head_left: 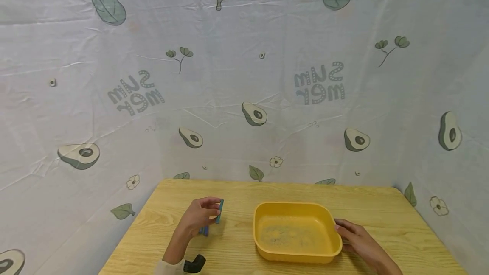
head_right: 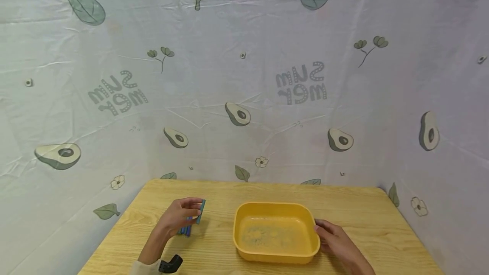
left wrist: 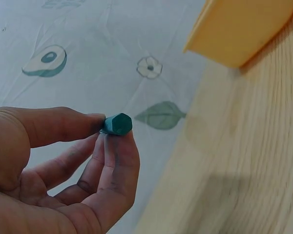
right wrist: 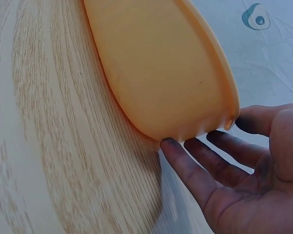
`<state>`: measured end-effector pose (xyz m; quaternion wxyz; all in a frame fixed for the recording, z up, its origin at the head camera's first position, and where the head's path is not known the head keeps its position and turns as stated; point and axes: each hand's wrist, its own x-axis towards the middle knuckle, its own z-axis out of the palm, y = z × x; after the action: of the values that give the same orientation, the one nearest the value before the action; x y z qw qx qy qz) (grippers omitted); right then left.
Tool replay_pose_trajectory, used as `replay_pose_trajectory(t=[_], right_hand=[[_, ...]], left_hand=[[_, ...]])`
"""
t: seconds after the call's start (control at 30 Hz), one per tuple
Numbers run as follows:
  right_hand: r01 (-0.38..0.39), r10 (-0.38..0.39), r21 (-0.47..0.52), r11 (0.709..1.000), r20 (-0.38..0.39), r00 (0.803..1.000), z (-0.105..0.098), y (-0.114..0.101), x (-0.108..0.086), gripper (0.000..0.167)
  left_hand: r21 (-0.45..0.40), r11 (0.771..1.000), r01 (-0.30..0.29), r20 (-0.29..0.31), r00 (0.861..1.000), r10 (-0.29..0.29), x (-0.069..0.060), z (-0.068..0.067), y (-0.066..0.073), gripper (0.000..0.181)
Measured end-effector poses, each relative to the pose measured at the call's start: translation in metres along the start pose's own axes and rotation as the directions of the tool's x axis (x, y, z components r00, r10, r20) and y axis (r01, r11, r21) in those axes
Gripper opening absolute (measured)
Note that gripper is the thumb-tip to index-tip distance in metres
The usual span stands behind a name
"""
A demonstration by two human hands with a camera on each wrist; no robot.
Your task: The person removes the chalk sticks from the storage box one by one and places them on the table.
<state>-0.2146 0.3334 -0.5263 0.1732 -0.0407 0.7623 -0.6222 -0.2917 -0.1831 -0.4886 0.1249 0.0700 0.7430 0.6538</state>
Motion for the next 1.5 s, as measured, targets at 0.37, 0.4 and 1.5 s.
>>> replay_pose_trajectory(t=[0.37, 0.4, 1.5], right_hand=[[-0.008, 0.008, -0.009, 1.000, -0.007, 1.000, -0.003, -0.003, 0.001, 0.077], [-0.013, 0.013, -0.007, 1.000, -0.011, 1.000, -0.002, -0.003, 0.001, 0.077], [-0.017, 0.017, 0.014, 1.000, 0.032, 0.999, -0.003, -0.006, 0.001, 0.080]], left_hand=[[0.050, 0.999, 0.017, -0.068, 0.998, -0.013, -0.006, -0.027, -0.011, 0.046], [0.051, 0.999, 0.021, -0.077, 0.997, -0.017, -0.007, -0.029, -0.012, 0.046], [0.125, 0.987, 0.100, -0.268, 0.961, -0.063, -0.014, -0.081, -0.044, 0.044]])
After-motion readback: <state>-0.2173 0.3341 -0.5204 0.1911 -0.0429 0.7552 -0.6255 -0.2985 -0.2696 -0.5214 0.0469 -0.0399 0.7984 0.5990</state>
